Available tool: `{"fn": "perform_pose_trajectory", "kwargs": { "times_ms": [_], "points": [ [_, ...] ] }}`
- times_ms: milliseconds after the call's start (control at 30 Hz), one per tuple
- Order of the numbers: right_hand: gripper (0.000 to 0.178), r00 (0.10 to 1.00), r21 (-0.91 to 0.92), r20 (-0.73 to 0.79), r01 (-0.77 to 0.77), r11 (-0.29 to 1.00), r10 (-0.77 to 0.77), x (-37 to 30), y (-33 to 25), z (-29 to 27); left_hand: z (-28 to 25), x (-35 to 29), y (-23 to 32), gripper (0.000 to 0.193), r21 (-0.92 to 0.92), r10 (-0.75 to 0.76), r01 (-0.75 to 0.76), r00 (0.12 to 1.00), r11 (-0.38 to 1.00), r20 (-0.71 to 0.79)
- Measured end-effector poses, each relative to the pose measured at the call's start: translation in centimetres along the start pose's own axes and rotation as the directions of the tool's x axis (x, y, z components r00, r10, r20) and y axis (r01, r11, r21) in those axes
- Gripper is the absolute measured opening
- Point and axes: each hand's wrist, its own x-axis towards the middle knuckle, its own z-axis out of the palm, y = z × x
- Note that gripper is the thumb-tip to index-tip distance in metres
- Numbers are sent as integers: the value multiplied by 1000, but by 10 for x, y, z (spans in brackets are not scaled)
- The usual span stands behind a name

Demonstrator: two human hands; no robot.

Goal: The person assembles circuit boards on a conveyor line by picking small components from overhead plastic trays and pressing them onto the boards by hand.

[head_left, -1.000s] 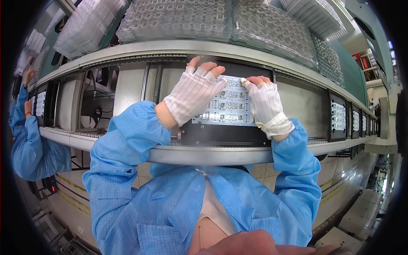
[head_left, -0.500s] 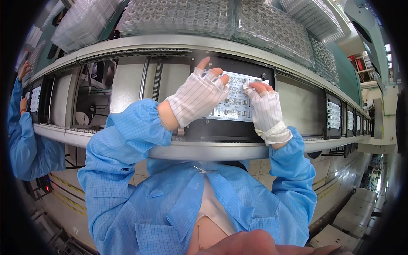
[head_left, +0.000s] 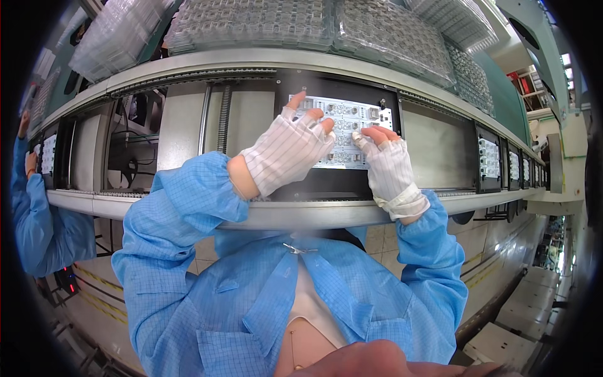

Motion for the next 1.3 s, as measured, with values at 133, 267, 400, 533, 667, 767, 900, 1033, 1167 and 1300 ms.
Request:
{"fn": "perform_pose_trajectory", "kwargs": {
  "times_ms": [133,267,400,533,667,767,900,1033,1167,1300],
  "points": [
    [51,998,-52,53,-27,998,29,-2,0,-8,-9,3,1,19,-114,14,-25,996,993,-90],
    [50,998,35,29,-55,998,54,-5,4,-29,-8,0,10,30,-112,99,-100,995,989,-16],
    [51,999,36,48,9,999,-11,-23,2,-19,-9,2,12,27,-85,91,-86,994,993,58],
    [51,989,39,147,-8,999,3,-9,-2,-21,-8,-2,0,23,-113,59,-62,998,992,-32],
    [49,989,440,124,-132,888,86,22,50,-27,-20,-4,-16,28,-204,-38,22,996,979,-77],
    [57,971,-37,-230,51,998,-58,65,95,-4,-10,-9,-34,33,-223,-123,87,981,971,-149],
    [63,959,-227,-268,25,973,-87,121,102,25,3,-13,-59,29,-194,-124,92,979,977,-160],
    [66,979,-303,-39,182,936,-202,129,100,49,6,-21,-69,31,-210,-148,102,964,972,-219],
    [68,964,-158,-177,171,973,-198,131,99,31,5,-24,-69,35,-264,-153,100,970,959,-190],
    [68,975,-170,-171,113,979,-143,112,86,46,6,-20,-67,37,-245,-143,97,974,965,-178]
  ]
}}
